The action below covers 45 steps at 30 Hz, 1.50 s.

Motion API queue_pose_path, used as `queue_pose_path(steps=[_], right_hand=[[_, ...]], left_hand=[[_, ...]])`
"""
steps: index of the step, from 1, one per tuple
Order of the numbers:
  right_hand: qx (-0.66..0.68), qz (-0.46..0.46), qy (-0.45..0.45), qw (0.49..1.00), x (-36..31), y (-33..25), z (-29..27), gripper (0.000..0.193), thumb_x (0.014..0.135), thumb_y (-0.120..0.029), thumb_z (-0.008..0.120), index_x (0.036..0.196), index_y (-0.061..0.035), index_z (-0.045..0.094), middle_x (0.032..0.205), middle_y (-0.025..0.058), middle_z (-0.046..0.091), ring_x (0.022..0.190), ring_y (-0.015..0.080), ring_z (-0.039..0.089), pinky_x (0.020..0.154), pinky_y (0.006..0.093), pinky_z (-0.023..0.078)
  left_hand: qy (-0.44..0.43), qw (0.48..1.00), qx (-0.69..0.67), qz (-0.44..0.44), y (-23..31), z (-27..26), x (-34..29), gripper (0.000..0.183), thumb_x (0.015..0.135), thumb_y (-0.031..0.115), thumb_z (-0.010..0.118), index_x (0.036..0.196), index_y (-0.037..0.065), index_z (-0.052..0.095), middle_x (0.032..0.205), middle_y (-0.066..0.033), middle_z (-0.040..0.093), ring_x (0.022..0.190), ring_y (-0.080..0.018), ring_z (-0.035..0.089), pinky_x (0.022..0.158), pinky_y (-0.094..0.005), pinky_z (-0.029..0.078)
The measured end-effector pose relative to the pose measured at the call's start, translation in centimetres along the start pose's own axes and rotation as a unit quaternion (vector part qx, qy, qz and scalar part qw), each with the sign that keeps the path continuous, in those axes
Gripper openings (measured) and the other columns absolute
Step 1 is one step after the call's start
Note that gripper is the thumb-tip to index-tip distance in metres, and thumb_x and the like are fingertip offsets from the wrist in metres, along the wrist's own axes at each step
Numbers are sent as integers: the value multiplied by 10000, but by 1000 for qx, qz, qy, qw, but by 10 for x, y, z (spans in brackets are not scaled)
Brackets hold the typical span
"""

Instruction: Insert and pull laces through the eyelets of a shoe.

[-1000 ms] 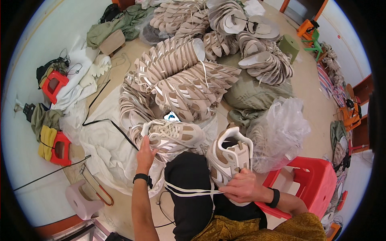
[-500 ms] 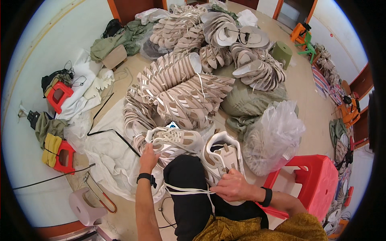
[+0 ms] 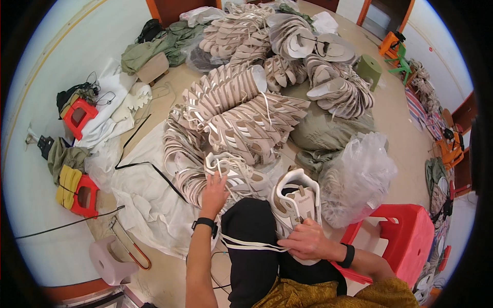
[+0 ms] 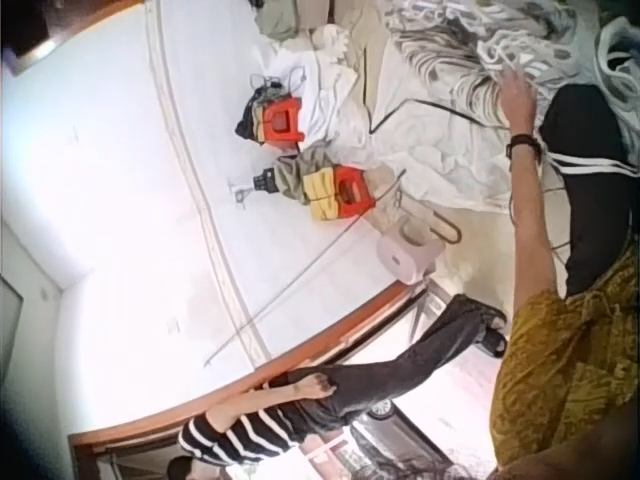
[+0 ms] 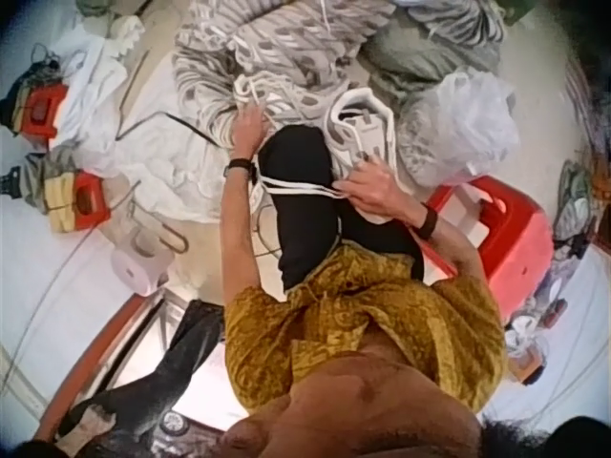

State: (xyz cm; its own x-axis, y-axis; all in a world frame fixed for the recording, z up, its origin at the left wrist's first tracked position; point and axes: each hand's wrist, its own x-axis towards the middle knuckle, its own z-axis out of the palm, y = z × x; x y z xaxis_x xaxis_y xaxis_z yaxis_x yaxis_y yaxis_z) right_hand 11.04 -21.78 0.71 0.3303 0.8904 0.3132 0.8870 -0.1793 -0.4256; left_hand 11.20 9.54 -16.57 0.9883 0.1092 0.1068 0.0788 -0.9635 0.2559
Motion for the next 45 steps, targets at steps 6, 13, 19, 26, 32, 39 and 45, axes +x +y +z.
queue_pose_path(steps=[6, 13, 19, 26, 32, 39, 45], right_hand=[[158, 65, 37, 985, -1, -1, 8, 492, 642, -136, 721, 1119, -173, 601, 676, -27, 549, 640, 170, 499, 617, 313, 348], [321, 93, 85, 939, -11, -3, 19, 459, 617, -98, 731, 1065, -152, 648, 771, -21, 615, 659, 140, 491, 654, 276, 366], [318, 85, 71, 941, -13, -9, 20, 414, 625, -100, 717, 1031, -154, 663, 755, -14, 606, 682, 153, 490, 677, 282, 370], [347, 93, 42, 932, -19, -13, 22, 380, 637, -115, 705, 1012, -159, 669, 755, 3, 591, 730, 184, 490, 686, 290, 370], [348, 56, 84, 932, -21, -17, 21, 363, 646, -74, 706, 1001, -137, 665, 808, -18, 619, 696, 155, 503, 677, 281, 360], [408, 79, 47, 908, -10, -14, 12, 390, 651, -69, 695, 1035, -113, 647, 849, 4, 634, 788, 169, 564, 717, 312, 416], [304, 12, 56, 951, -12, -8, 25, 394, 653, -31, 661, 1041, -89, 619, 874, 46, 625, 803, 226, 585, 724, 338, 427]], left_hand=[[22, 980, -195, -11, -13, -30, -13, 427, 778, 154, 622, 1170, 26, 509, 1207, -197, 505, 1151, -344, 454, 978, -392, 357], [0, 849, -502, -166, 60, -149, -62, 286, 866, 130, 476, 1088, -25, 568, 1001, -112, 609, 922, -178, 563, 834, -285, 432], [-80, 924, -373, 3, 128, -201, -105, 546, 643, 100, 726, 1136, -8, 519, 1113, -154, 566, 1049, -293, 538, 920, -361, 404], [-60, 962, -108, 244, 151, -157, -123, 426, 625, 101, 724, 1024, 44, 586, 777, -94, 562, 775, -281, 553, 785, -364, 447], [3, 984, -176, 33, 119, -180, -139, 306, 630, 15, 650, 926, 96, 642, 713, -105, 607, 656, -276, 573, 603, -370, 463], [-19, 987, -130, -96, 97, -216, -149, 272, 655, 7, 629, 911, 97, 653, 732, -128, 636, 619, -300, 590, 571, -372, 468], [58, 933, -180, -307, 53, -267, -186, 314, 730, 17, 557, 1038, 61, 608, 867, -102, 636, 776, -196, 622, 681, -299, 473]])
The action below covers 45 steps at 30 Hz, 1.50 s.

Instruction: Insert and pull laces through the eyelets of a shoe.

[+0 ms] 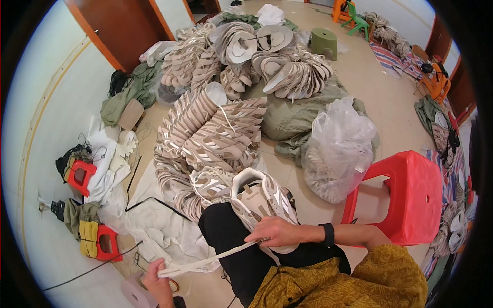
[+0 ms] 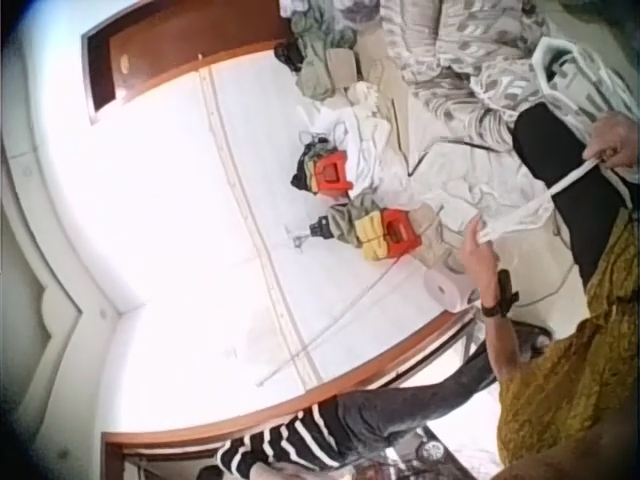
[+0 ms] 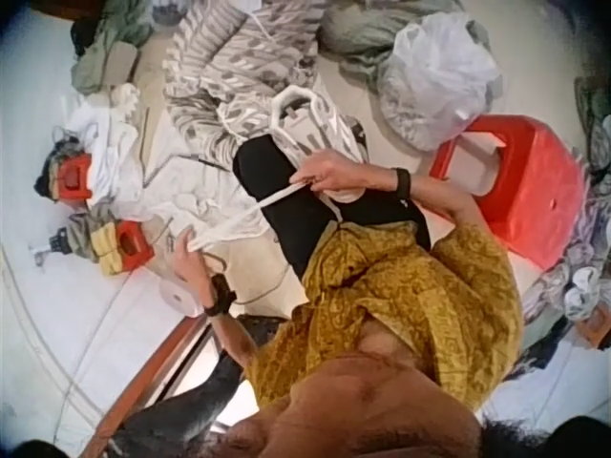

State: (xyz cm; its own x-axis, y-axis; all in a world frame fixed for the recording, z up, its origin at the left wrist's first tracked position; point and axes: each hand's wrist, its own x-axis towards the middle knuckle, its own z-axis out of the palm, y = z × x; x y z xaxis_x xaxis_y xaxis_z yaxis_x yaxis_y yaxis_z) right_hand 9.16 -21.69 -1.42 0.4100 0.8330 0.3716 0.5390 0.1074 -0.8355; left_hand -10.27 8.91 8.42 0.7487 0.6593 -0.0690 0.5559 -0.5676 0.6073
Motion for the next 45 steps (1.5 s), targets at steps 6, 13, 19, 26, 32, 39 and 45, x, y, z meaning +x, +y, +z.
queue_pose_path(steps=[6, 13, 19, 26, 32, 39, 45], right_hand=[[-33, -45, 10, 998, -6, 3, 6, 385, 676, -36, 623, 1055, -103, 597, 803, 59, 588, 780, 242, 566, 732, 353, 403], [92, 59, -4, 994, 1, -8, 8, 524, 711, -79, 611, 1221, -159, 519, 702, 117, 571, 610, 254, 540, 570, 334, 425], [262, 126, 64, 955, 26, -31, -10, 548, 731, -47, 618, 1258, -140, 500, 884, 33, 614, 606, 70, 531, 565, 248, 438], [355, 206, 190, 892, 30, -19, -75, 550, 710, 17, 585, 1248, -19, 474, 761, 57, 630, 591, 79, 592, 447, 182, 411], [363, 187, 115, 906, 51, -32, -84, 549, 712, 36, 557, 1252, -3, 463, 863, 87, 634, 680, 104, 611, 514, 188, 447], [99, 83, 99, 987, 62, -39, -75, 453, 706, 36, 588, 1145, -77, 593, 935, 80, 660, 771, 100, 611, 639, 227, 478], [-28, 93, 125, 987, 62, -17, -79, 407, 711, -34, 613, 1111, -108, 609, 835, 115, 659, 694, 168, 640, 631, 255, 490]], left_hand=[[-16, 968, -239, -77, -4, -24, 12, 275, 873, 92, 431, 1106, -12, 533, 728, -14, 542, 591, -95, 486, 495, -221, 385], [-77, 921, -369, 97, 87, -22, 32, 356, 828, 85, 511, 1167, -25, 512, 992, -128, 572, 848, -246, 555, 765, -347, 453], [45, 897, -382, 219, 166, 18, 63, 464, 705, 6, 546, 1168, 28, 523, 1050, -113, 572, 989, -188, 550, 837, -303, 429], [-120, 941, -169, 266, 179, 63, 37, 230, 766, 9, 546, 989, 0, 604, 922, -63, 633, 813, -159, 588, 749, -271, 461], [-312, 897, -281, 137, 147, 141, -2, 331, 788, 31, 608, 1100, -36, 520, 896, -111, 636, 735, -118, 613, 653, -240, 494], [-288, 921, -169, 200, 149, 163, -1, 187, 816, 81, 582, 963, -34, 592, 799, -66, 627, 650, -102, 575, 593, -240, 461], [-288, 884, -359, 84, 137, 137, -1, 153, 877, 97, 527, 945, -11, 612, 823, -33, 628, 712, -95, 571, 653, -225, 447]])
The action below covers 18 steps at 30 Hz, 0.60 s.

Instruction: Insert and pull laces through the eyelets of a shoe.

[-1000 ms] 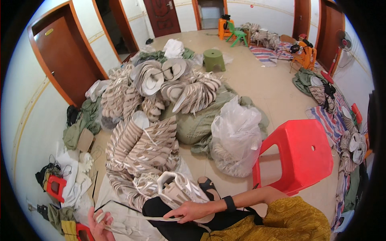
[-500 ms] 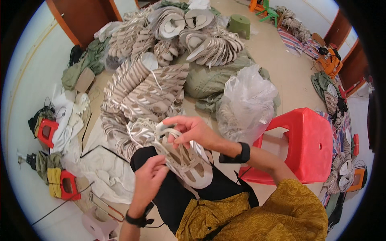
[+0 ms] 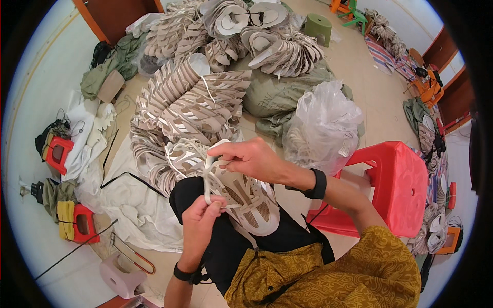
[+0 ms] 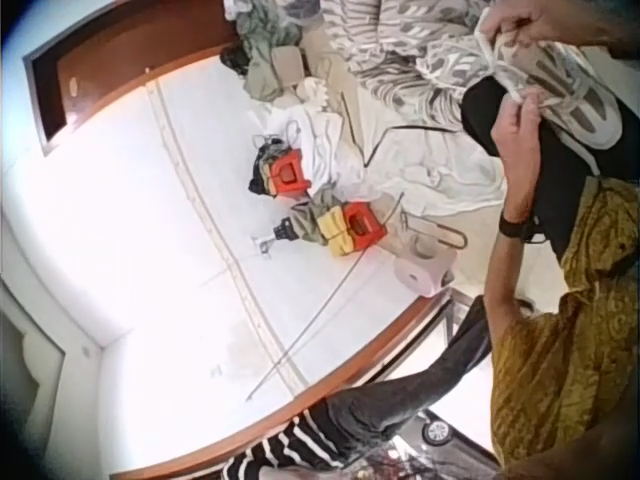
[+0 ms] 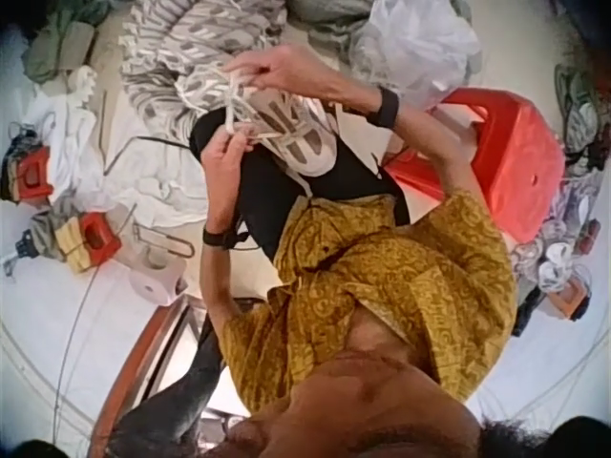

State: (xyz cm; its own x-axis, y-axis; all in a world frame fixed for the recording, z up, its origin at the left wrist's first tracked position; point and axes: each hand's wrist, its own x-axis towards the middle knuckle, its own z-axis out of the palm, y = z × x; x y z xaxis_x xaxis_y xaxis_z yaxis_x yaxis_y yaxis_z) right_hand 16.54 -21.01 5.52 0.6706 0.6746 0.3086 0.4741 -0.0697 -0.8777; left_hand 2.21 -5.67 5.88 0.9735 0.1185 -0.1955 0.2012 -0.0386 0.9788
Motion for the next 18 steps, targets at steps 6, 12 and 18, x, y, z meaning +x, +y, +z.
queue_pose_path(steps=[6, 12, 18], right_hand=[[-192, -66, -2, 979, 10, 8, 16, 397, 682, -86, 609, 1078, -116, 613, 645, 107, 610, 581, 227, 617, 536, 350, 474], [286, 180, -136, 931, 11, -30, 12, 295, 806, -250, 532, 982, -29, 617, 750, 53, 614, 611, 103, 570, 506, 221, 428], [552, 206, -48, 806, -15, -3, 21, 294, 833, -259, 502, 967, -15, 599, 947, 102, 610, 820, 143, 590, 686, 263, 438]], left_hand=[[-34, 992, -109, 45, 46, 0, 0, 210, 892, 79, 493, 1066, -14, 569, 902, -75, 626, 731, -107, 569, 682, -234, 450], [-106, 970, -193, 103, 88, 17, 22, 356, 867, 9, 436, 1220, 3, 482, 1063, -123, 583, 794, -102, 559, 683, -254, 457], [-42, 871, 314, 376, 95, 10, 63, 447, 832, 11, 443, 1277, -13, 400, 1147, -130, 556, 843, -184, 575, 722, -310, 467]])
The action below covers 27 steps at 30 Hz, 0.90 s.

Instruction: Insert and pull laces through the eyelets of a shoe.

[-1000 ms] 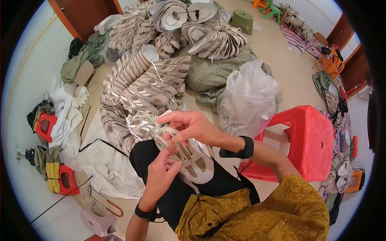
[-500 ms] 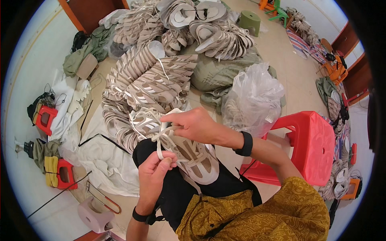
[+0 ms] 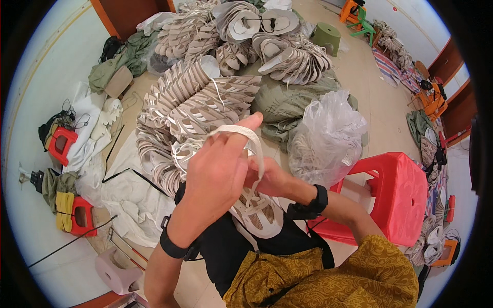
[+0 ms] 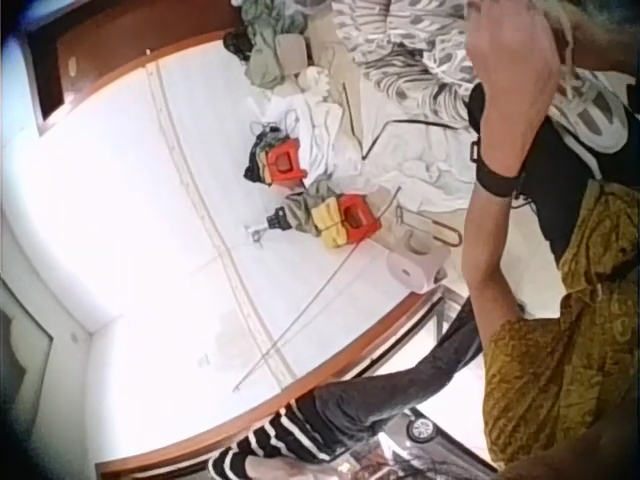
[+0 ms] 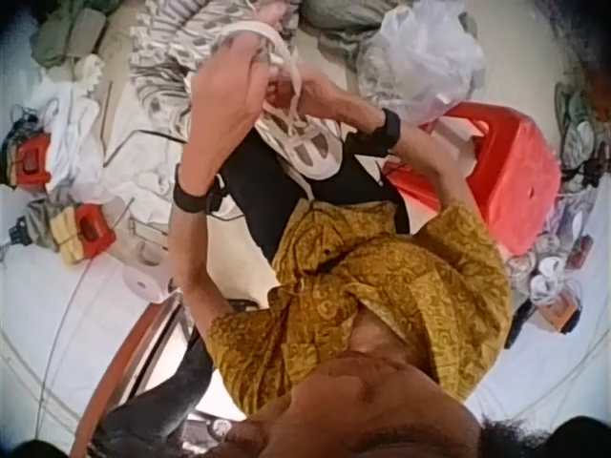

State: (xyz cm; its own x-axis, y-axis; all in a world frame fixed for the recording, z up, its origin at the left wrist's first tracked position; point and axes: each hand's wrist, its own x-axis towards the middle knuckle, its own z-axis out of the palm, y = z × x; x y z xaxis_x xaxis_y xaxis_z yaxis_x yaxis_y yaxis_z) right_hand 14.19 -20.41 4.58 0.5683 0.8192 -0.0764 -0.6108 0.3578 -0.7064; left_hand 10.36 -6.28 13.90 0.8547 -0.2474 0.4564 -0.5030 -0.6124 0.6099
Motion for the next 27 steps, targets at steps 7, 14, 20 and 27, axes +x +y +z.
queue_pose_path(steps=[7, 14, 20, 27], right_hand=[[-91, 27, -130, 987, -9, -13, 1, 311, 768, -165, 623, 1012, 26, 593, 919, 123, 636, 831, 169, 623, 750, 271, 451], [-135, 58, -89, 985, -13, -34, 0, 430, 741, -98, 657, 1134, 43, 556, 956, 127, 636, 868, 163, 611, 801, 269, 462], [-321, -3, -50, 946, -17, -42, -1, 538, 758, -163, 651, 1244, 0, 490, 988, 167, 627, 941, 202, 593, 845, 325, 439], [48, -93, -192, 976, -23, -49, -10, 477, 865, -183, 493, 1294, 4, 405, 830, 176, 637, 615, 231, 598, 628, 316, 467]], left_hand=[[-114, 975, -133, -137, -16, 9, -28, 523, 827, 272, 559, 1257, 7, 421, 1032, -202, 566, 971, -361, 543, 780, -363, 455], [-168, 962, -124, -176, -26, 7, -60, 578, 751, 255, 665, 1242, 42, 446, 945, -202, 599, 851, -343, 591, 747, -376, 464], [-113, 980, 19, -163, -26, -7, -82, 274, 754, 68, 625, 1027, 54, 617, 763, -125, 610, 709, -260, 591, 645, -348, 467], [-65, 975, 201, -68, -23, -36, -103, 224, 690, 21, 671, 908, 45, 625, 652, -99, 534, 612, -262, 509, 629, -342, 449]])
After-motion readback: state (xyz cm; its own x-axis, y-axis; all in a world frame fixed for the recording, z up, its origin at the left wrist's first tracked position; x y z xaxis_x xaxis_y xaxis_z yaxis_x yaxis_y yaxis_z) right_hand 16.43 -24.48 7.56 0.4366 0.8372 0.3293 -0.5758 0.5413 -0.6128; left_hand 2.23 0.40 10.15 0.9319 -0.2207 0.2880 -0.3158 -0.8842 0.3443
